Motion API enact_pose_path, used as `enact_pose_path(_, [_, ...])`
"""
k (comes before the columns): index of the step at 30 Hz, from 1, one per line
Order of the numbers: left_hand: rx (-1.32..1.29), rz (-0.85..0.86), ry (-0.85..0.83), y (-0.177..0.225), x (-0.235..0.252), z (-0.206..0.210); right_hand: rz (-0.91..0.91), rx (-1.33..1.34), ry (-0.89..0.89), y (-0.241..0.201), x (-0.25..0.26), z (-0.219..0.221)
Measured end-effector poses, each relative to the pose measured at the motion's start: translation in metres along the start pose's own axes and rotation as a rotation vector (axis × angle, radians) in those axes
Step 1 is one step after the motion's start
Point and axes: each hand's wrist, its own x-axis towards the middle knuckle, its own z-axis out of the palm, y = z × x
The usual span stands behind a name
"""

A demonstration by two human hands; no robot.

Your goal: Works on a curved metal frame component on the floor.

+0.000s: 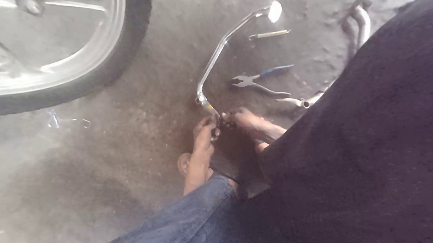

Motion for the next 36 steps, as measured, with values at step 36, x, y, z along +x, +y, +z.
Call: enact_pose_path(36, [-0.015,0.065,0.022,-0.01,0.001,0.0,-0.084,-0.069,0.002,0.005,-0.005,0.0])
